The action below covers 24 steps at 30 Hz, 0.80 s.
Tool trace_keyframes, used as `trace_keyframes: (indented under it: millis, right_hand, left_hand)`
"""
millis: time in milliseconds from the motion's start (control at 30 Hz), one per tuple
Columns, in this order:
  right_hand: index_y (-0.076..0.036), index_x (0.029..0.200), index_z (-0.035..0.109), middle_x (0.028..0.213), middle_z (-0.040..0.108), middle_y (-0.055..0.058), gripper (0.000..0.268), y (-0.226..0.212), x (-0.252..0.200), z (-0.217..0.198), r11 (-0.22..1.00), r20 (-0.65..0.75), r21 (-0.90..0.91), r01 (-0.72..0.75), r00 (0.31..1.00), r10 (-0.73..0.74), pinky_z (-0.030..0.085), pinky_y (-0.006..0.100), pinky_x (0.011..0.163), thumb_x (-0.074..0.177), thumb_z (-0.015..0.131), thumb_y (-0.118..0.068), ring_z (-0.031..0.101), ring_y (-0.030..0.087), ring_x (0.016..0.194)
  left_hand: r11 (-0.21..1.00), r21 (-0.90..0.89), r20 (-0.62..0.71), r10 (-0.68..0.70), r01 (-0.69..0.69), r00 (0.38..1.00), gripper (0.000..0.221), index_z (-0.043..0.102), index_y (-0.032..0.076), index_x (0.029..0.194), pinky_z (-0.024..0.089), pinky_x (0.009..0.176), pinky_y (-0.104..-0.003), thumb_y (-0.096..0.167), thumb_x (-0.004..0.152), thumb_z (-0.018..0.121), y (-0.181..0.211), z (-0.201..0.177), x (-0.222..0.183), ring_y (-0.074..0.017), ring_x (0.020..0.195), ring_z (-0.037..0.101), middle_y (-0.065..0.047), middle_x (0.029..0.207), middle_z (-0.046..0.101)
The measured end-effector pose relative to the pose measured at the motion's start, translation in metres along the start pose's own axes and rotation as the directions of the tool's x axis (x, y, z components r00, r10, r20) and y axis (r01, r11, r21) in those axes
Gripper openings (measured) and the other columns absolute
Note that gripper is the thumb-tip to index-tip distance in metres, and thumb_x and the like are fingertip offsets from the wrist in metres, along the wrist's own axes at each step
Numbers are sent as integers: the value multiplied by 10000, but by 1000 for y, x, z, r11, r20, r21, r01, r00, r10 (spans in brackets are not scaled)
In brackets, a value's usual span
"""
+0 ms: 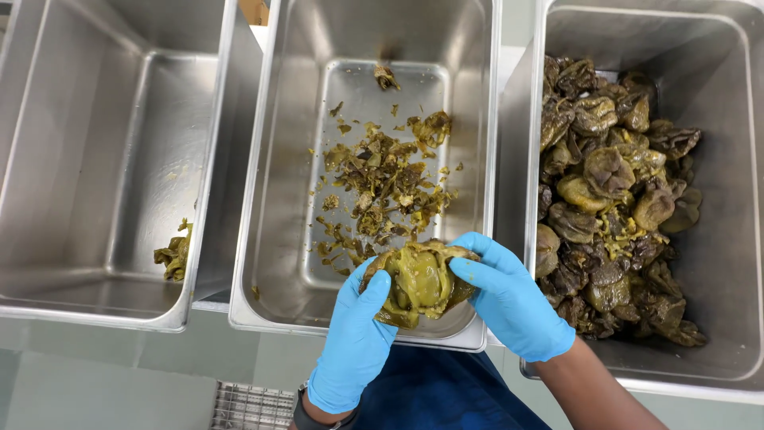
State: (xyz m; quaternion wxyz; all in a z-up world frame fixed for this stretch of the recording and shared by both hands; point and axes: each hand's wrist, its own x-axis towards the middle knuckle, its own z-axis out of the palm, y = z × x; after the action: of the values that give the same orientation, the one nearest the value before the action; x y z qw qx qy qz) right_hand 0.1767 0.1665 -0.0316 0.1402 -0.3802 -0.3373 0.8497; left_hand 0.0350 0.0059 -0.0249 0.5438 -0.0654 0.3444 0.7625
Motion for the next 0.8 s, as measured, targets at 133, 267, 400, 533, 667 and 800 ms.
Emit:
trace_keyframes:
  millis: [133, 267, 400, 533, 667, 800]
  right_hand:
    - [-57, 1145, 638, 1089, 701, 68, 224, -10, -6, 13, 997, 52, 68, -22, 998, 19, 505, 387, 917, 932, 633, -129, 659, 184, 1024]
    - [-33, 1143, 621, 1086, 678, 73, 216, -4, -1, 16, 977, 134, 212, -8, 991, -21, 523, 414, 951, 978, 622, -173, 657, 198, 1033]
    - [5, 1231, 616, 1150, 674, 91, 276, 10, 8, 12, 955, 138, 295, -14, 990, -28, 514, 415, 980, 1034, 611, -189, 645, 217, 1068]
    - [10, 1286, 619, 1210, 700, 138, 409, 0, 5, 35, 958, 59, 281, -54, 997, 39, 526, 423, 961, 958, 603, -233, 670, 253, 1104]
    - [34, 1326, 615, 1260, 709, 144, 584, -7, 3, 45, 986, 168, 102, -128, 980, 110, 529, 412, 988, 845, 688, -289, 685, 249, 1137]
    - [6, 1294, 640, 1145, 688, 78, 524, 19, 13, 5, 986, 162, -132, -102, 979, 123, 496, 363, 922, 804, 800, -85, 630, 175, 1002]
  left_hand:
    - [999, -24, 15, 38, -38, 999, 407, 555, -26, 1360, 572, 980, -366, 148, 993, 580, 6, -1, -2, -228, 1154, 671, -121, 1255, 676]
    - [999, 45, -46, 15, -13, 999, 388, 575, -15, 1328, 584, 917, -361, 164, 985, 605, 8, -9, -1, -209, 1087, 692, -111, 1204, 689]
    - [997, 70, -13, -7, 7, 1000, 387, 580, -45, 1323, 585, 905, -361, 186, 1014, 607, 17, -10, -2, -202, 1059, 695, -124, 1178, 687]
    - [988, -110, 80, -102, 110, 992, 395, 562, -29, 1315, 592, 947, -357, 193, 990, 601, 29, -4, 1, -201, 1083, 705, -118, 1210, 691]
    - [996, -2, 45, -94, 94, 995, 361, 629, -18, 1267, 591, 938, -337, 188, 971, 610, 37, -7, 4, -183, 1048, 717, -104, 1160, 726]
    - [949, 317, 76, -32, 6, 997, 308, 725, -37, 1191, 572, 855, -294, 178, 984, 652, 34, -24, 12, -133, 925, 686, -76, 1029, 746]
